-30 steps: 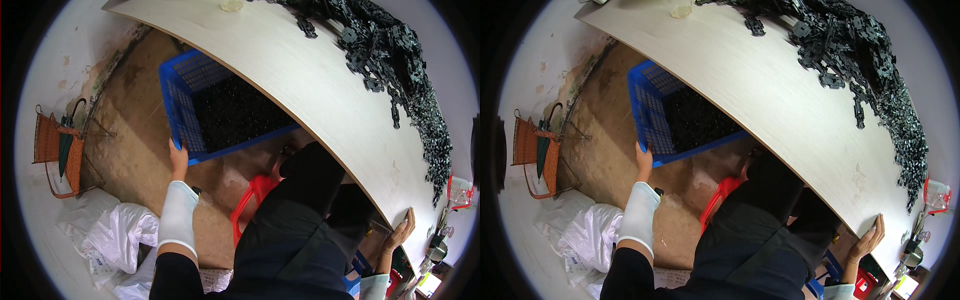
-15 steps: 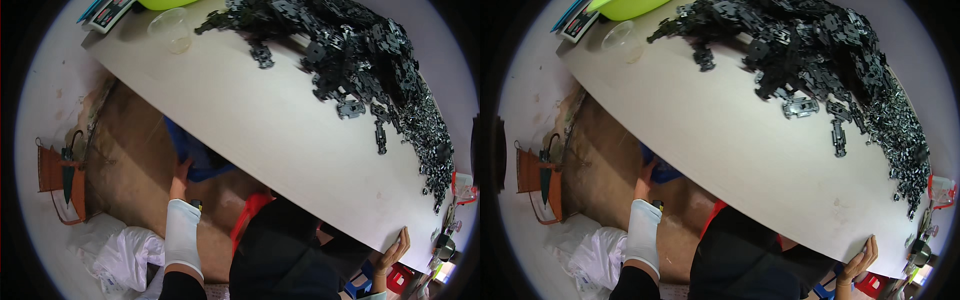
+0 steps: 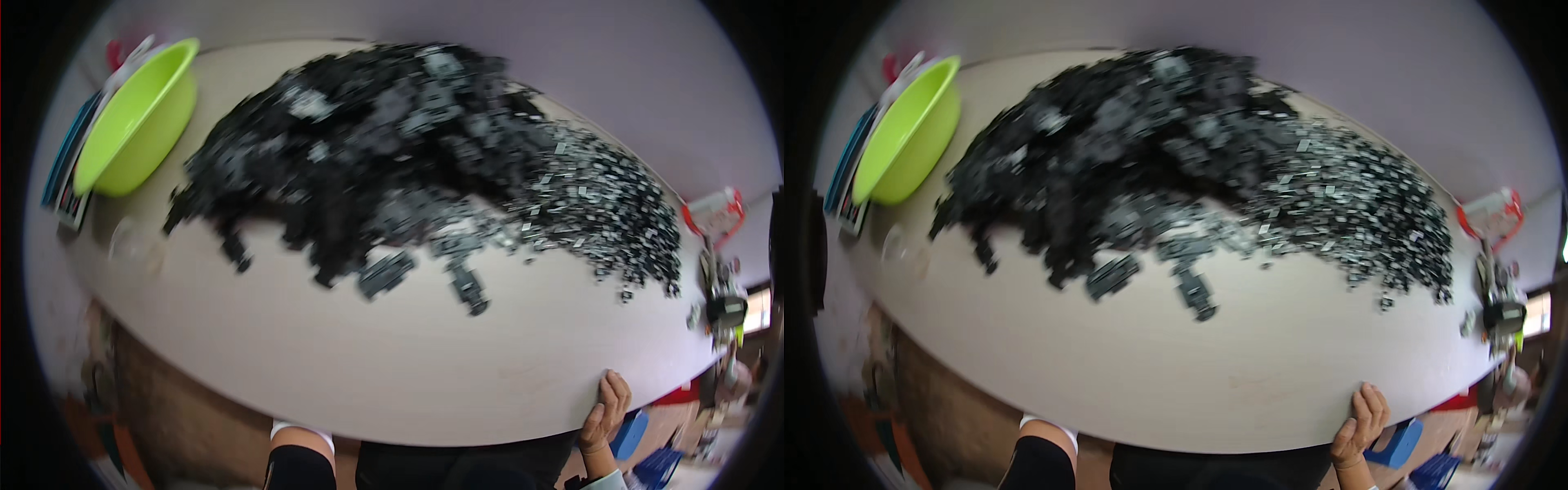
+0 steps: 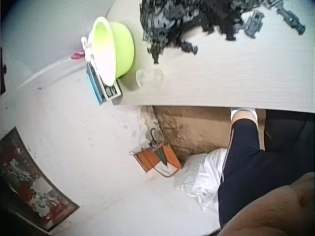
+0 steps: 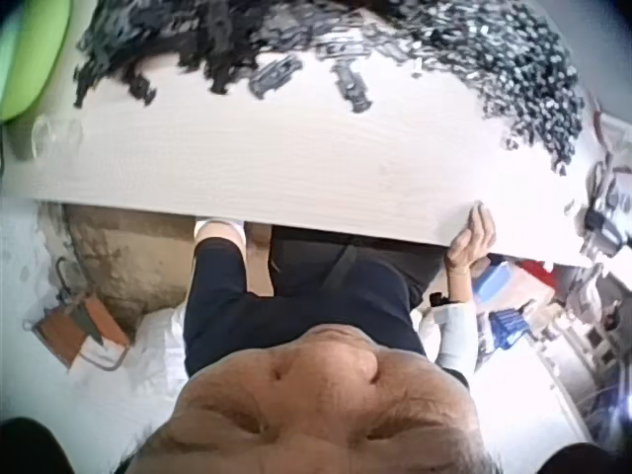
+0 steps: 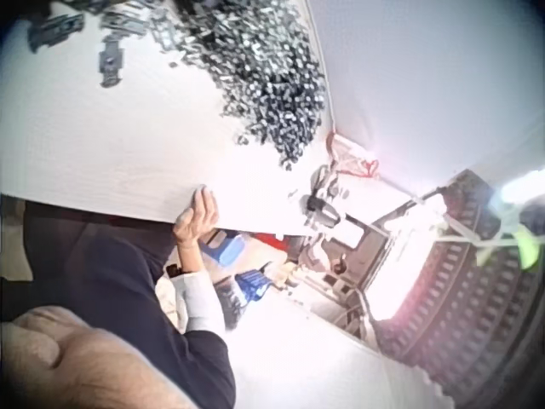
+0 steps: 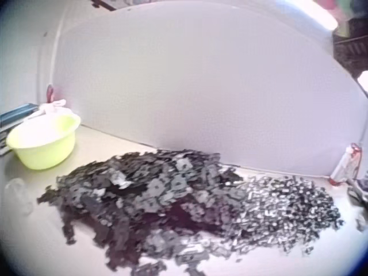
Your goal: Manually assemble small plastic components for a toy or mechanism.
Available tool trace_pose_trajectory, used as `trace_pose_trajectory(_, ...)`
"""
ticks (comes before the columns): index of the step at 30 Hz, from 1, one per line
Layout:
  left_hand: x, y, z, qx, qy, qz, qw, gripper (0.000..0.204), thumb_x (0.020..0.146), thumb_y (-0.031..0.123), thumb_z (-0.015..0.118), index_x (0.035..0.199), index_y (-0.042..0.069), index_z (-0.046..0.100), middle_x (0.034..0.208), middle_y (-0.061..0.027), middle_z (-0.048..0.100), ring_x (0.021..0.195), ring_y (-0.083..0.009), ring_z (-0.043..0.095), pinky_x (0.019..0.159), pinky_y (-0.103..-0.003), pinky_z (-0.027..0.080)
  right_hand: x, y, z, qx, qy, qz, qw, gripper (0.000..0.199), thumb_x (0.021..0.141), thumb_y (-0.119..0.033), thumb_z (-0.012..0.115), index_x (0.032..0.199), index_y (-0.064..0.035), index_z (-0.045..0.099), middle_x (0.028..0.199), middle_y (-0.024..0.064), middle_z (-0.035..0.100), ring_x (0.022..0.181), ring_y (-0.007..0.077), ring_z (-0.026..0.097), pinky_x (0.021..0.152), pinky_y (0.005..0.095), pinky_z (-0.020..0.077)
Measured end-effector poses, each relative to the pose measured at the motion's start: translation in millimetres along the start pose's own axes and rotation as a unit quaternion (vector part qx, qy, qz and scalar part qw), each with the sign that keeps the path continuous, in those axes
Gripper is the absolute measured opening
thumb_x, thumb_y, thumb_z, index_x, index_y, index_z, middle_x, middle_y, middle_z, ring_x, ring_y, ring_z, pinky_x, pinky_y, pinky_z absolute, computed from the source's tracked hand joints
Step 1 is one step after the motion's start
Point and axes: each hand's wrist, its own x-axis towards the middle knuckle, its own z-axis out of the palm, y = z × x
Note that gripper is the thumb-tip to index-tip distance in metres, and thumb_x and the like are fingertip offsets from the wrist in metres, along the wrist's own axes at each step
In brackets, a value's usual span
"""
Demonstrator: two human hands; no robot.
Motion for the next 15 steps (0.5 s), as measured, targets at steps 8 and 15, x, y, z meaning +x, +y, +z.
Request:
trace_pose_trajectory(8, 48, -67, 151, -0.144, -0.159, -0.071, 0.974, 0.045, 0.092, 0.011, 0.06, 0.136, 0.008, 0.051, 0.13, -0.0135, 0.06, 0.113, -0.0275, 0.061, 0.095, -0.041, 0.049, 1, 0, 2, 0.012, -0.013, -0.018, 1.0, 0.038, 0.085, -0.023, 0.046, 0.11, 0.0003, 0.063, 0.12, 0.0201, 0.062, 0.113, 0.0395, 0.055, 0.096, 0.0511, 0.0414)
trace_pose_trajectory(15, -28, -96, 147, -0.186, -0.196, -0.183, 0.945, 0.044, 0.092, 0.011, 0.059, 0.135, 0.009, 0.052, 0.129, -0.0137, 0.061, 0.112, -0.0277, 0.062, 0.094, -0.041, 0.049, 3, -1, -3, 0.002, -0.007, -0.026, 1.0, 0.039, 0.082, -0.021, 0.047, 0.109, 0.0006, 0.064, 0.121, 0.0192, 0.062, 0.111, 0.0397, 0.056, 0.095, 0.0506, 0.0425)
